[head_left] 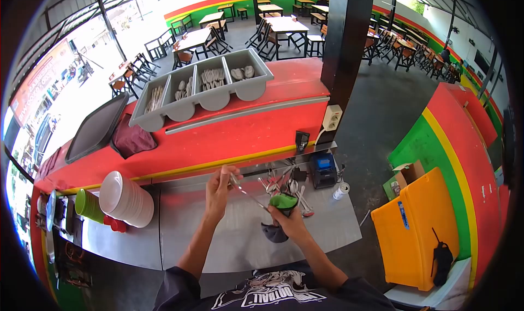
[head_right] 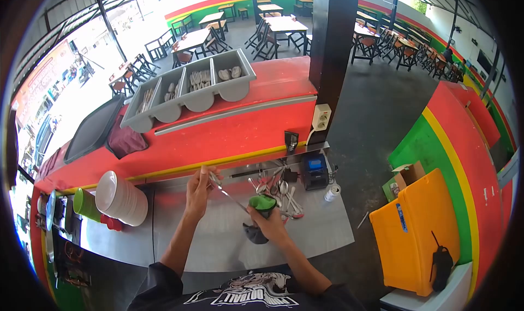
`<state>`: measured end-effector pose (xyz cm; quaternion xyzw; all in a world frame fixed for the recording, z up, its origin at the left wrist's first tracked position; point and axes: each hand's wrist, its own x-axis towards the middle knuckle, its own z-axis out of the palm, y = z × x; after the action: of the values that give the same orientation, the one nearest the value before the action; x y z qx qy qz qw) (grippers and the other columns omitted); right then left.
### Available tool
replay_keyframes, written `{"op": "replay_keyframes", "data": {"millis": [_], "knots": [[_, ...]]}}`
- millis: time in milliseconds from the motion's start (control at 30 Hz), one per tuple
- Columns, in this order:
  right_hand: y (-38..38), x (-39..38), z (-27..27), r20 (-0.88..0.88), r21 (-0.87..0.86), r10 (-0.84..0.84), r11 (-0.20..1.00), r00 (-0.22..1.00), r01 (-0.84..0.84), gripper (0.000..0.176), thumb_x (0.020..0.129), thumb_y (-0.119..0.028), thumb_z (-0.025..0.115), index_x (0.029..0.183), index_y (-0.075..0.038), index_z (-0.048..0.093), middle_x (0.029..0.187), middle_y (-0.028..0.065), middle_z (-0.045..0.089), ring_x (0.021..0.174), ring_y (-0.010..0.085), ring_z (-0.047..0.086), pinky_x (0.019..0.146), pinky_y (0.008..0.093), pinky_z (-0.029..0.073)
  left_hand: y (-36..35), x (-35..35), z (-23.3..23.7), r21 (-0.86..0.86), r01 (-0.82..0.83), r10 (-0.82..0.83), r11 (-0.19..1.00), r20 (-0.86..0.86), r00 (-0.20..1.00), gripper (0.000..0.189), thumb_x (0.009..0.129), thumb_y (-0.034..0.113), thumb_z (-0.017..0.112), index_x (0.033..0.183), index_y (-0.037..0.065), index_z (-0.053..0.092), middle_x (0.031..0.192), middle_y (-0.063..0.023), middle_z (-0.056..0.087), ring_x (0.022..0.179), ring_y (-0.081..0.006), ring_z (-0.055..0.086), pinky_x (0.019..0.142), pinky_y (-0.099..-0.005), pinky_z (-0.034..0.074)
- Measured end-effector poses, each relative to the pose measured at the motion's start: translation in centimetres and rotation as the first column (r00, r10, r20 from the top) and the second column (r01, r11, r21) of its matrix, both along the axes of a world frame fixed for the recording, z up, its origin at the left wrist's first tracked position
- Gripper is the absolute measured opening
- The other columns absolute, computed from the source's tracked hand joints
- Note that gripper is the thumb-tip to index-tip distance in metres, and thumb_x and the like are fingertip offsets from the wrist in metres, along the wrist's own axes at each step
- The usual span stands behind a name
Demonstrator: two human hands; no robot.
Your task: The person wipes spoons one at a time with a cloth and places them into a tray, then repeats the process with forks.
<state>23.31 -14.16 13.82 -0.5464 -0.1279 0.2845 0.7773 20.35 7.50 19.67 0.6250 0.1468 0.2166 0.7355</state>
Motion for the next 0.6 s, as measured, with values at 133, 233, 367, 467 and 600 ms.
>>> {"op": "replay_keyframes", "data": {"millis": [133,233,367,467,600], "knots": [[1.1,4.8,3.7,0.308,0.019,-0.227,0.972,0.924,0.233,0.019,0.090,-0.016,0.069,0.097,0.000,0.062,0.076,0.0002,0.061,0.070,0.0067,0.056,0.062,0.0246,0.046,0.9,6.8,3.6,0.431,-0.013,-0.009,0.902,0.049,0.999,0.028,0.102,0.022,0.053,0.118,0.000,0.059,0.098,-0.0072,0.070,0.085,-0.0115,0.065,0.071,-0.0264,0.053],[1.9,8.8,6.9,0.531,0.021,-0.187,0.978,0.826,0.208,0.021,0.088,-0.015,0.071,0.098,0.000,0.061,0.076,0.0023,0.062,0.071,0.0082,0.057,0.065,0.0271,0.048,2.7,12.2,7.3,0.467,-0.034,-0.037,0.884,0.141,0.989,0.028,0.101,0.017,0.052,0.120,-0.002,0.057,0.096,-0.0103,0.071,0.080,-0.0136,0.067,0.065,-0.0273,0.057],[3.3,14.5,12.5,0.700,0.010,-0.113,0.989,0.706,0.149,0.028,0.083,-0.015,0.075,0.101,0.000,0.061,0.076,0.0076,0.063,0.069,0.0133,0.060,0.067,0.0304,0.049,4.0,17.4,14.3,0.464,-0.100,0.012,0.880,0.189,0.982,0.027,0.100,0.020,0.056,0.115,-0.002,0.058,0.091,-0.0122,0.072,0.075,-0.0146,0.069,0.059,-0.0272,0.056],[5.5,19.3,15.6,0.755,0.046,-0.111,0.992,0.646,0.117,0.030,0.082,-0.016,0.076,0.103,0.000,0.062,0.078,0.0110,0.065,0.070,0.0169,0.062,0.066,0.0321,0.049,6.5,22.1,17.0,0.486,-0.157,0.052,0.860,0.222,0.974,0.028,0.097,0.023,0.060,0.113,-0.001,0.060,0.088,-0.0112,0.072,0.072,-0.0134,0.068,0.056,-0.0260,0.054],[8.8,25.1,18.5,0.823,-0.088,0.001,0.988,0.567,0.127,0.030,0.079,-0.020,0.077,0.100,0.000,0.067,0.074,0.0117,0.067,0.067,0.0187,0.065,0.064,0.0331,0.050,10.8,27.6,18.6,0.623,-0.255,0.104,0.739,0.268,0.958,0.022,0.094,0.019,0.065,0.103,-0.001,0.067,0.083,-0.0080,0.071,0.065,-0.0122,0.067,0.051,-0.0260,0.055]]}}
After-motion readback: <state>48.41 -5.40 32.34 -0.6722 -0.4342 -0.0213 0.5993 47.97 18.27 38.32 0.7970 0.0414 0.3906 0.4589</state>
